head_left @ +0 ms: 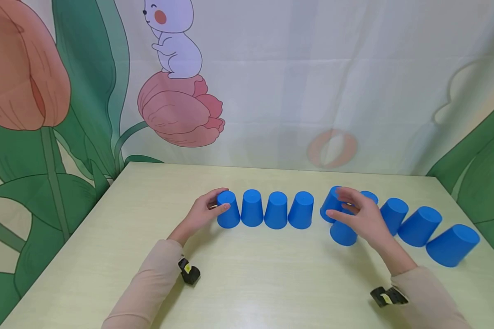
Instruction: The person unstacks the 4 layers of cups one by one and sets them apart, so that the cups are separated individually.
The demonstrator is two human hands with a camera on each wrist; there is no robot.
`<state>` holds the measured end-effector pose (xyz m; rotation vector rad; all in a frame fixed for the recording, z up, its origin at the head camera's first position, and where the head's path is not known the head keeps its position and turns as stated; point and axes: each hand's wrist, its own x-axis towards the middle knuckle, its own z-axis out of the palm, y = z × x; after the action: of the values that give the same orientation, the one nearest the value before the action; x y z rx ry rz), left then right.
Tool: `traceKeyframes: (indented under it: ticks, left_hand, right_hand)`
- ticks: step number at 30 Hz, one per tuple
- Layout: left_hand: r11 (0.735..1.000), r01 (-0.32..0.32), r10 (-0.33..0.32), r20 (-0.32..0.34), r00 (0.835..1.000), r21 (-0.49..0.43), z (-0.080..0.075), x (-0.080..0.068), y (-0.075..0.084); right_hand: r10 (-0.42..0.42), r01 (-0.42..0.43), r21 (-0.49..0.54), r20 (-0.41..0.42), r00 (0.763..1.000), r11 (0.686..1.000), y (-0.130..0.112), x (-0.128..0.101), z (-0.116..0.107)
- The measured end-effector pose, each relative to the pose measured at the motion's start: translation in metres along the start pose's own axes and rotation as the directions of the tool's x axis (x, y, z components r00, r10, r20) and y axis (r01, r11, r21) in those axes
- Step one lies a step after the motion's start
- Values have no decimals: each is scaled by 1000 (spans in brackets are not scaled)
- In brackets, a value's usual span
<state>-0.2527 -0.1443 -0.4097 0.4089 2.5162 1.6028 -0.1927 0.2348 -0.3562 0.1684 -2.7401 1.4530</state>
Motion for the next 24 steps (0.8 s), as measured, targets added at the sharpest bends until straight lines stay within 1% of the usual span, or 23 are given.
traceKeyframes:
  ticks: [3,10,15,21,24]
  left_hand:
    - [1000,-4,4,-5,1000,-4,1,1,-2]
    - [1000,11,-11,-9,1000,-4,2,-1,1]
    - [1000,5,-5,-1,1000,-6,2,0,2]
    - [1000,-9,9,-5,1000,-7,1,0,1]
    - [1000,-4,4,-6,1000,-5,1,0,-1]
  right_hand:
    - [0,0,1,40,999,1000,-10,3,5]
    - [-11,13,-22,64,998,1000,-10,19,23]
    - [19,-18,-19,74,997,1000,-8,30,37]
    - [47,-50,22,107,993,999,-8,38,50]
    - [77,-79,10,116,990,997,-9,40,55]
